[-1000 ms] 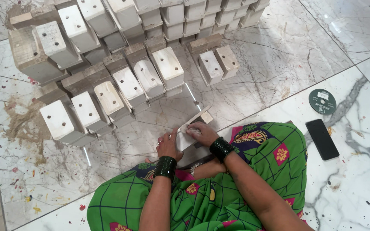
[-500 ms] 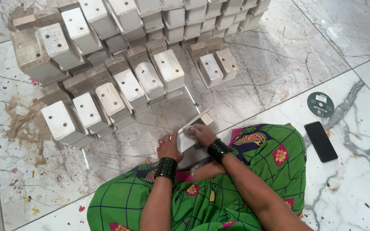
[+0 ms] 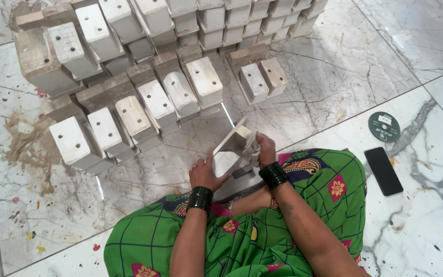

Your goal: The person sits on the floor and wipes white rectangular blocks one at a time with a cloth, then places the wiped blocks onto a growing stack of similar blocks beside them. They continue picking up blocks, wiping their surfaces, and adding them to the arrangement.

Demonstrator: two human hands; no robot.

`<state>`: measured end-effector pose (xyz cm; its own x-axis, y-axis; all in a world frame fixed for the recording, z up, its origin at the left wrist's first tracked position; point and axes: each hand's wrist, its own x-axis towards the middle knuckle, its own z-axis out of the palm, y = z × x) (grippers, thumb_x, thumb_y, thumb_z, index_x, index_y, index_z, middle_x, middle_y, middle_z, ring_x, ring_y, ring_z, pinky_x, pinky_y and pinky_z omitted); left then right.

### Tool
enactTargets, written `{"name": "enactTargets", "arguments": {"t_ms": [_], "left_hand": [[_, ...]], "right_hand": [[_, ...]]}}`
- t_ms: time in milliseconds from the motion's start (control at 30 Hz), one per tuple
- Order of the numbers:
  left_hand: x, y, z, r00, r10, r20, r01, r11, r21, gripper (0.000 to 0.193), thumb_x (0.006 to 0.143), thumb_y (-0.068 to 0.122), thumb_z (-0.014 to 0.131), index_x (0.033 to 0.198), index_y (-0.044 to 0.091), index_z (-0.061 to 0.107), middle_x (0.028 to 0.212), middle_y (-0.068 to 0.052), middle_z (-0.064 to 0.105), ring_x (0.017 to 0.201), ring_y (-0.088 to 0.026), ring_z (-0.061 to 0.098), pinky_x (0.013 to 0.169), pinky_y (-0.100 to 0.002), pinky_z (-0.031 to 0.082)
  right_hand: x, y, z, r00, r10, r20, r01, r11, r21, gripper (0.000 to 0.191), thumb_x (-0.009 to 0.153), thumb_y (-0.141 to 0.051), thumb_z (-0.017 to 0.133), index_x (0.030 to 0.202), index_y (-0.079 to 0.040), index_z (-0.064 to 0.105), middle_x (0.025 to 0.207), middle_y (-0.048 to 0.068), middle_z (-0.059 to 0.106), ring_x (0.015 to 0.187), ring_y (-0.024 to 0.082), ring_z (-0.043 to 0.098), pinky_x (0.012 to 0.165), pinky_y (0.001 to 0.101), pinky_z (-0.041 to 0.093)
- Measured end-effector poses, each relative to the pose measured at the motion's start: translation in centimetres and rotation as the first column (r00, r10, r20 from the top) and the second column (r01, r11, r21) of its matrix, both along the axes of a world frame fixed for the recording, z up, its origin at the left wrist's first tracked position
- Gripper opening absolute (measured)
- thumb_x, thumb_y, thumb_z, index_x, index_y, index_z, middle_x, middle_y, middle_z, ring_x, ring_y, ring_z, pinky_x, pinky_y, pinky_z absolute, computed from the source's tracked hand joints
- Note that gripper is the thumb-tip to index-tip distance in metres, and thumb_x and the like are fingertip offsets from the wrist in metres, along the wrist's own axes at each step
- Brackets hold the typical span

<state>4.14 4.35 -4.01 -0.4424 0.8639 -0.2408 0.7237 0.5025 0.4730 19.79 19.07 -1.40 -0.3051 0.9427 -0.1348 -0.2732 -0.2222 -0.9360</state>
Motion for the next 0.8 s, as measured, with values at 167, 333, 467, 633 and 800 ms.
{"name": "enactTargets", "arguments": {"t_ms": [167, 333, 467, 633, 800], "left_hand": [[0.4, 0.5, -2.1, 0.924, 0.118, 0.364, -0.137, 0.99, 0.027, 0.108, 0.073, 0.076, 0.068, 0.151, 0.006, 0.044, 0.127, -0.026, 0.067, 0.119, -0.039, 0.065, 0.101, -0.045, 0.05], [0.1, 0.8, -2.5, 0.756, 0.217, 0.617, -0.223, 0.972, -0.068, 0.11, 0.076, 0.076, 0.067, 0.156, 0.006, 0.04, 0.137, -0.029, 0.061, 0.124, -0.04, 0.063, 0.1, -0.047, 0.053], [-0.3, 0.9, -2.2, 0.443, 0.335, 0.832, -0.338, 0.922, -0.191, 0.106, 0.075, 0.071, 0.064, 0.158, 0.013, 0.034, 0.149, -0.02, 0.05, 0.128, -0.039, 0.057, 0.09, -0.057, 0.058], [-0.9, 1.2, -2.0, 0.284, 0.352, 0.892, -0.372, 0.898, -0.237, 0.092, 0.081, 0.07, 0.059, 0.156, 0.019, 0.042, 0.155, -0.013, 0.046, 0.135, -0.043, 0.049, 0.089, -0.065, 0.055], [-1.4, 1.1, -1.7, 0.3, 0.329, 0.895, -0.336, 0.915, -0.224, 0.08, 0.083, 0.071, 0.052, 0.147, 0.023, 0.054, 0.153, -0.009, 0.049, 0.135, -0.042, 0.047, 0.089, -0.068, 0.053]], "right_hand": [[0.1, 0.4, 0.2, 0.993, -0.116, 0.007, 0.116, 0.993, -0.01, 0.028, 0.105, -0.023, 0.057, 0.108, 0.001, 0.071, 0.088, 0.003, 0.067, 0.075, 0.011, 0.062, 0.068, 0.0269, 0.053], [-1.6, -1.8, 0.4, 0.856, 0.068, 0.512, -0.047, 0.997, -0.055, 0.031, 0.105, -0.03, 0.053, 0.118, -0.004, 0.064, 0.088, 0.006, 0.069, 0.072, 0.016, 0.061, 0.065, 0.0326, 0.051], [-2.1, -4.7, 0.2, 0.836, -0.087, 0.542, -0.211, 0.861, 0.463, 0.029, 0.108, -0.024, 0.048, 0.117, 0.0, 0.06, 0.094, 0.016, 0.069, 0.085, 0.028, 0.065, 0.079, 0.0392, 0.051], [-0.7, -7.0, -1.2, 0.75, -0.021, 0.661, -0.224, 0.932, 0.284, 0.024, 0.103, -0.021, 0.048, 0.1, 0.001, 0.056, 0.078, 0.023, 0.062, 0.073, 0.038, 0.06, 0.071, 0.0452, 0.048], [2.1, -8.4, -2.1, 0.716, 0.102, 0.69, -0.407, 0.864, 0.295, 0.016, 0.098, -0.014, 0.052, 0.098, 0.001, 0.058, 0.079, 0.018, 0.064, 0.074, 0.029, 0.061, 0.072, 0.0415, 0.051]]}}
